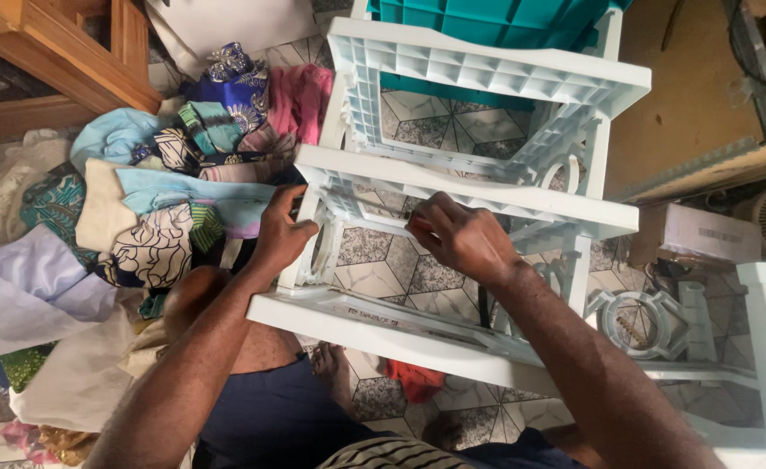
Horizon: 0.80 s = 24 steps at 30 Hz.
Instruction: The person sits on the floor and uses a screwdriver to tighten screws on a white plastic frame. They manipulate the frame sections, aligning them and securing the joints with the tool.
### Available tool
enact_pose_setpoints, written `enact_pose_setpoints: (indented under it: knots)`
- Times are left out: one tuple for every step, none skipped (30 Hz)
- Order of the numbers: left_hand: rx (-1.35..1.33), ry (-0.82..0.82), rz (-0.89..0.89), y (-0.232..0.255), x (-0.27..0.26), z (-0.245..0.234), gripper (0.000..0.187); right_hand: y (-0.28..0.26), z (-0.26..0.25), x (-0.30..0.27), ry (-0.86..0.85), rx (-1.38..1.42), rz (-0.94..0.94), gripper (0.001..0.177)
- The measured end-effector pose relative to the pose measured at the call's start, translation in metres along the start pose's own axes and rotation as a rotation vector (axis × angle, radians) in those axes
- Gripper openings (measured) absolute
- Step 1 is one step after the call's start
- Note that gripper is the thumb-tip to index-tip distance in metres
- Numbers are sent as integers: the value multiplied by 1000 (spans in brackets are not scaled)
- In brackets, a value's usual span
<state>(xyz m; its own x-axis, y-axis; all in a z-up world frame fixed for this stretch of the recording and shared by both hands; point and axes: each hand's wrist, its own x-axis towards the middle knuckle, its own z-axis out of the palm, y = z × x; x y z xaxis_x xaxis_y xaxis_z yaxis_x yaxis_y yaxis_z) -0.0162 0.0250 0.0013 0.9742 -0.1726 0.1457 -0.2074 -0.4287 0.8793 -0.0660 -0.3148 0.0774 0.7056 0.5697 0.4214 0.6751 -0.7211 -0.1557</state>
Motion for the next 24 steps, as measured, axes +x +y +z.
enact_pose_setpoints:
  knots:
    - [-6,-1,0,-1,0,0,58,-1,-2,4,57,21,-2,29]
    - [-10,-1,-2,-2,-1,-1,58,-3,-1,11,115,45,-4,31]
    - [-20,0,-5,-3,-2,-1,58,-6,0,17,172,70,-7,32]
    - [-32,0,-6,-3,-1,1,59,-12,0,20,146,47,12,33]
    - [-44,1,-7,-3,-1,2,60,-20,1,22,119,25,30,35]
    - [-7,1,3,-4,1,2,60,-25,2,26,93,4,48,37]
    - [30,2,12,-3,3,2,61,-25,4,32,147,59,94,35]
    - [68,2,10,-3,-3,1,62,-26,8,36,193,125,142,34]
    - [51,1,3,-3,-9,2,62,-28,11,39,239,190,190,33]
    - [33,0,7,-2,-8,3,62,-27,12,42,247,153,186,35]
    - [16,-1,12,-1,-6,3,63,-25,14,44,256,116,182,36]
    - [47,5,24,0,-6,2,63,-25,15,46,264,82,175,38]
    - [77,10,37,2,-5,1,63,-25,17,50,276,64,185,38]
    - [104,10,48,2,-4,3,63,-26,19,52,283,42,199,39]
    - [115,3,77,2,-3,3,64,-27,21,53,291,21,212,40]
    - [128,-3,101,3,-4,2,66,-28,22,54,304,19,226,40]
    - [142,-10,125,5,-6,1,68,-29,22,55,316,18,240,40]
    - [122,-30,81,7,-4,2,69,-28,23,58,334,8,253,40]
    - [101,-51,36,9,-4,2,70,-26,23,61,326,3,264,41]
    - [80,-72,-13,12,-6,3,71,-25,24,62,314,2,275,43]
    - [50,-69,-20,15,-9,5,72,-25,24,62,303,0,286,45]
    - [19,-67,-23,18,-10,6,73,-24,24,62,310,-11,283,44]
    - [-11,-65,-25,20,-9,6,74,-24,23,61,318,-22,280,44]
    - [-6,-67,-34,21,-10,7,74,-24,22,59,320,-29,279,43]
